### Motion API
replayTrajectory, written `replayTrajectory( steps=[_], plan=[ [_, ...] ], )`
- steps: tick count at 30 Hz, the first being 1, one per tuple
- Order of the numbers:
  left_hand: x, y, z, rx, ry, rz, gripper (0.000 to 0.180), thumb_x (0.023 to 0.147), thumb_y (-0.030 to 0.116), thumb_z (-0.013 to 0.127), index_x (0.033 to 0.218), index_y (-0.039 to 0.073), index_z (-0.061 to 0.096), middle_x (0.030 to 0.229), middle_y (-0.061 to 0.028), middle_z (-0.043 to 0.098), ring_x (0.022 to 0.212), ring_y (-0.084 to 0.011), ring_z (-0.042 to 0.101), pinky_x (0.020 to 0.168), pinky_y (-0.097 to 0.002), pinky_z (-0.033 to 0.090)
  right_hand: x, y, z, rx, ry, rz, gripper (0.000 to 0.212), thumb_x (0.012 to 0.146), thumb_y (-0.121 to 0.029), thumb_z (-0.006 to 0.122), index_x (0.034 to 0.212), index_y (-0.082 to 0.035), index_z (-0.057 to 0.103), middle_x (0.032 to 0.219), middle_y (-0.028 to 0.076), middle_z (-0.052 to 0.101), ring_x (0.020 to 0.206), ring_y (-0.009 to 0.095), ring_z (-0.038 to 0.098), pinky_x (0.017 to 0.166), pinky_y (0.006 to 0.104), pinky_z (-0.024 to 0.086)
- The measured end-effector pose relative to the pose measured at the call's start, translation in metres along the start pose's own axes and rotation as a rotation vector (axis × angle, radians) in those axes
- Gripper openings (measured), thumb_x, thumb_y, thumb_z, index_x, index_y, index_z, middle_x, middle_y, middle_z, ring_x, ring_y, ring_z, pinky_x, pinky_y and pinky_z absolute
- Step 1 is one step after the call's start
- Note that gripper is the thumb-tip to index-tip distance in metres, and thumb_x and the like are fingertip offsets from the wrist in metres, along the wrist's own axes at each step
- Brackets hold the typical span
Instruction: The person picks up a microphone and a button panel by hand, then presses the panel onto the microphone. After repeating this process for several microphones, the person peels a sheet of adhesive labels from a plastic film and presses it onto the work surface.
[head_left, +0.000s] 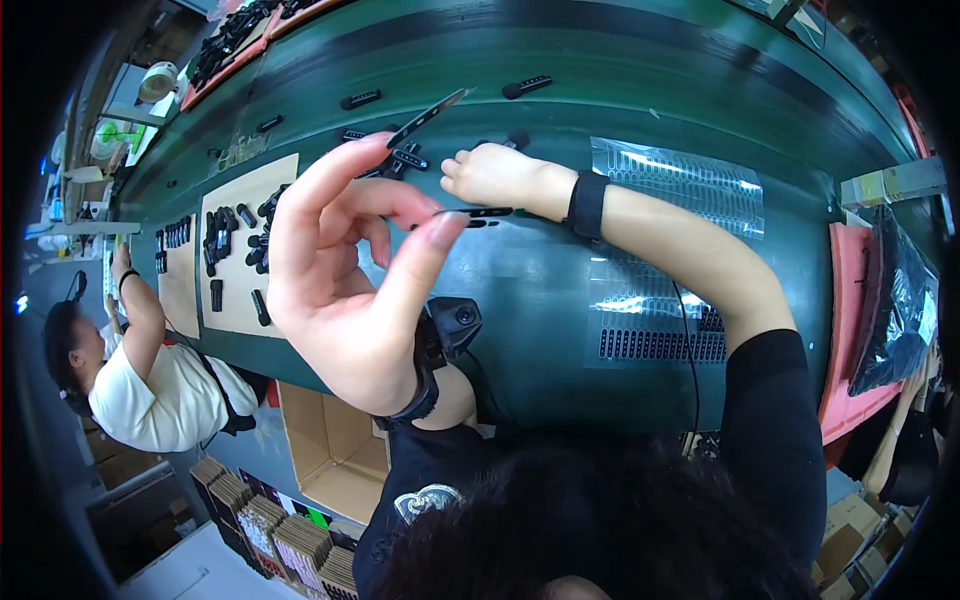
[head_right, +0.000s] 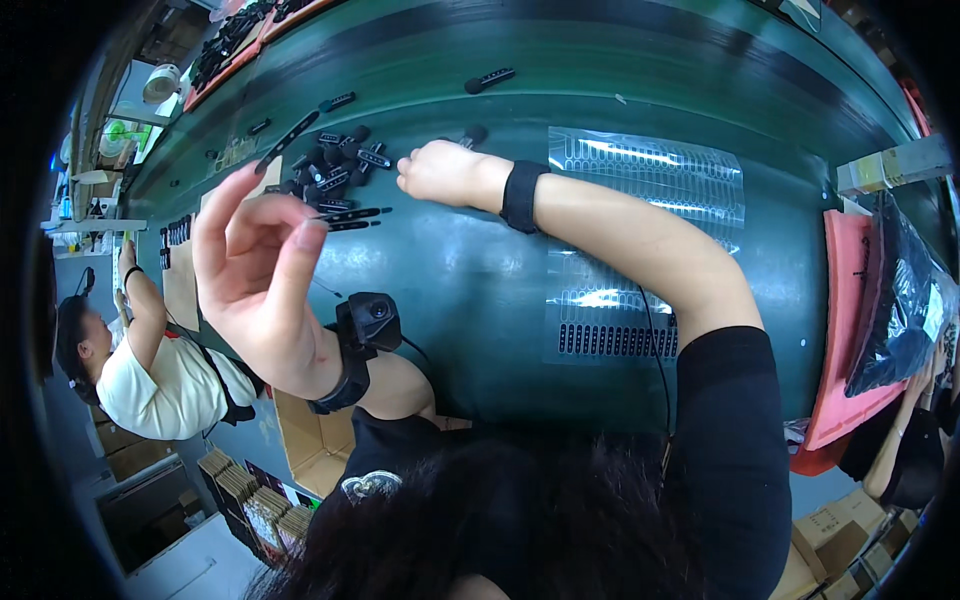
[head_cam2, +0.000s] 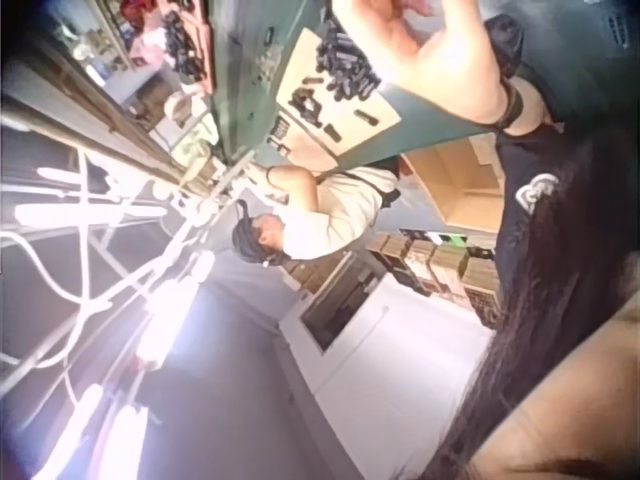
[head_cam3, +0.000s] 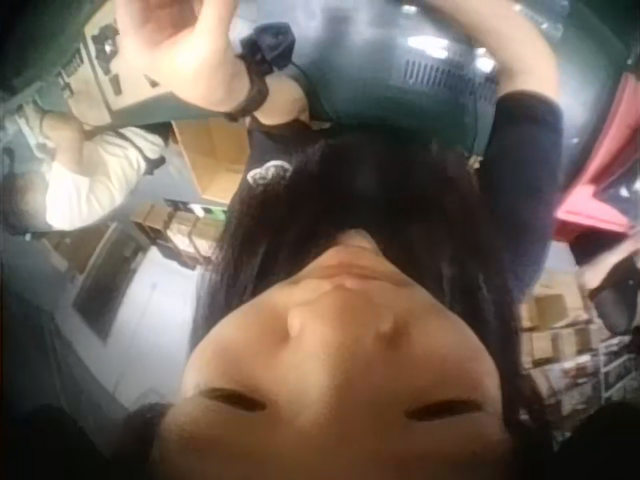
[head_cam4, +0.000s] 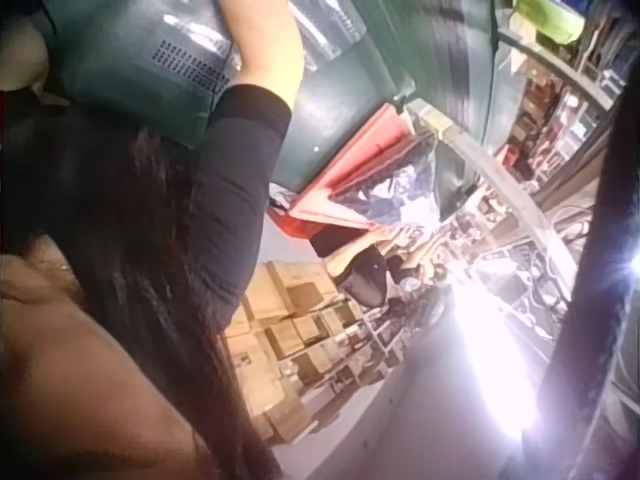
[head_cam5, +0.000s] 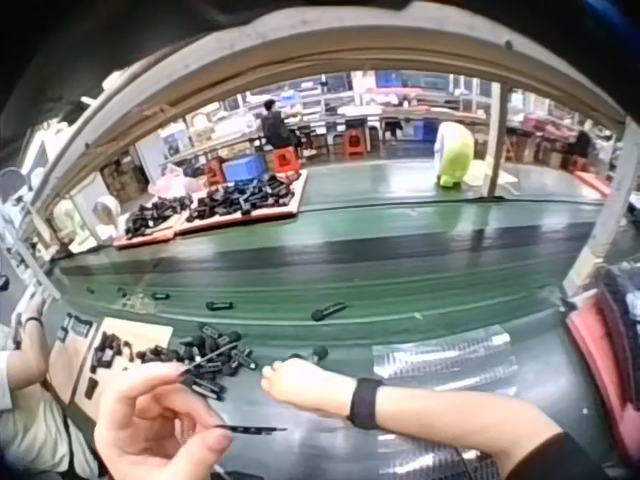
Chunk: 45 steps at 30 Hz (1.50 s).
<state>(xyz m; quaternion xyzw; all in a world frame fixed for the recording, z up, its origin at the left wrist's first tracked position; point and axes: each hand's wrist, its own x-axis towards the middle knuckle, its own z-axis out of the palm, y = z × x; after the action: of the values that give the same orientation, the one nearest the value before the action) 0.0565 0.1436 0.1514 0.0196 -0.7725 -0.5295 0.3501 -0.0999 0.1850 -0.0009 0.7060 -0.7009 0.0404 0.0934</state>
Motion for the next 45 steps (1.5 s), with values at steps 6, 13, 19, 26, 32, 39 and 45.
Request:
replayTrajectory(
  steps=[6, 13, 19, 26, 32, 39, 45],
  plan=[
    [0.003, -0.004, 0.003, -0.12, 0.006, -0.008, 0.059, 0.066, -0.009, 0.058, 0.119, -0.005, 0.035, 0.068, -0.006, 0.054, 0.064, -0.0091, 0.049, 0.057, -0.0161, 0.037, -0.033, 0.0, -0.066, 0.287, 0.546, 0.125, 0.014, 0.066, -0.005, 0.056, 0.077, 0.0, 0.05, 0.076, 0.011, 0.049, 0.07, 0.023, 0.054, 0.057, 0.0291, 0.046],
    [0.001, -0.001, 0.021, -0.545, -0.05, -0.147, 0.07, 0.063, -0.006, 0.059, 0.124, -0.009, 0.026, 0.059, -0.003, 0.051, 0.055, -0.0076, 0.042, 0.051, -0.0153, 0.032, -0.092, -0.058, -0.131, 0.94, 0.854, 0.595, 0.027, 0.064, 0.001, 0.066, 0.089, 0.0, 0.056, 0.082, 0.008, 0.058, 0.068, 0.016, 0.059, 0.057, 0.022, 0.048],
    [0.0, 0.002, 0.038, -0.454, -0.079, -0.17, 0.07, 0.062, -0.008, 0.057, 0.124, -0.009, 0.026, 0.059, -0.0023, 0.051, 0.055, -0.0072, 0.041, 0.051, -0.0152, 0.032, -0.111, -0.061, -0.132, 0.901, 1.04, 0.434, 0.03, 0.058, 0.006, 0.068, 0.086, 0.005, 0.058, 0.08, 0.013, 0.061, 0.069, 0.016, 0.06, 0.058, 0.0219, 0.048],
    [-0.002, -0.006, 0.051, -0.392, -0.113, -0.193, 0.071, 0.061, -0.01, 0.057, 0.125, -0.009, 0.025, 0.059, -0.002, 0.051, 0.055, -0.0067, 0.041, 0.052, -0.0152, 0.032, -0.122, -0.056, -0.132, 0.79, 0.999, 0.46, 0.03, 0.056, 0.006, 0.068, 0.084, 0.003, 0.057, 0.078, 0.014, 0.061, 0.069, 0.019, 0.06, 0.06, 0.0242, 0.048],
    [-0.005, -0.01, 0.055, -0.39, -0.128, -0.194, 0.072, 0.061, -0.011, 0.058, 0.125, -0.009, 0.025, 0.059, -0.0021, 0.051, 0.055, -0.0063, 0.042, 0.052, -0.0153, 0.033, -0.124, -0.055, -0.131, 0.768, 1.024, 0.458, 0.028, 0.057, 0.004, 0.068, 0.083, 0.002, 0.06, 0.075, 0.012, 0.061, 0.065, 0.018, 0.061, 0.056, 0.0227, 0.047],
    [-0.005, -0.01, 0.059, -0.39, -0.151, -0.162, 0.073, 0.06, -0.012, 0.059, 0.125, -0.008, 0.025, 0.06, -0.0022, 0.051, 0.055, -0.0059, 0.042, 0.053, -0.0154, 0.034, -0.131, -0.055, -0.135, 0.75, 0.958, 0.466, 0.028, 0.057, 0.002, 0.068, 0.083, 0.001, 0.06, 0.074, 0.011, 0.061, 0.063, 0.019, 0.06, 0.055, 0.0231, 0.047],
    [-0.006, -0.01, 0.063, -0.393, -0.17, -0.135, 0.073, 0.06, -0.014, 0.059, 0.125, -0.008, 0.025, 0.06, -0.0023, 0.052, 0.055, -0.0055, 0.043, 0.053, -0.0155, 0.035, -0.132, -0.056, -0.137, 0.781, 0.961, 0.473, 0.028, 0.057, 0.002, 0.068, 0.083, 0.001, 0.06, 0.074, 0.011, 0.061, 0.063, 0.021, 0.06, 0.056, 0.024, 0.047]
  ],
)
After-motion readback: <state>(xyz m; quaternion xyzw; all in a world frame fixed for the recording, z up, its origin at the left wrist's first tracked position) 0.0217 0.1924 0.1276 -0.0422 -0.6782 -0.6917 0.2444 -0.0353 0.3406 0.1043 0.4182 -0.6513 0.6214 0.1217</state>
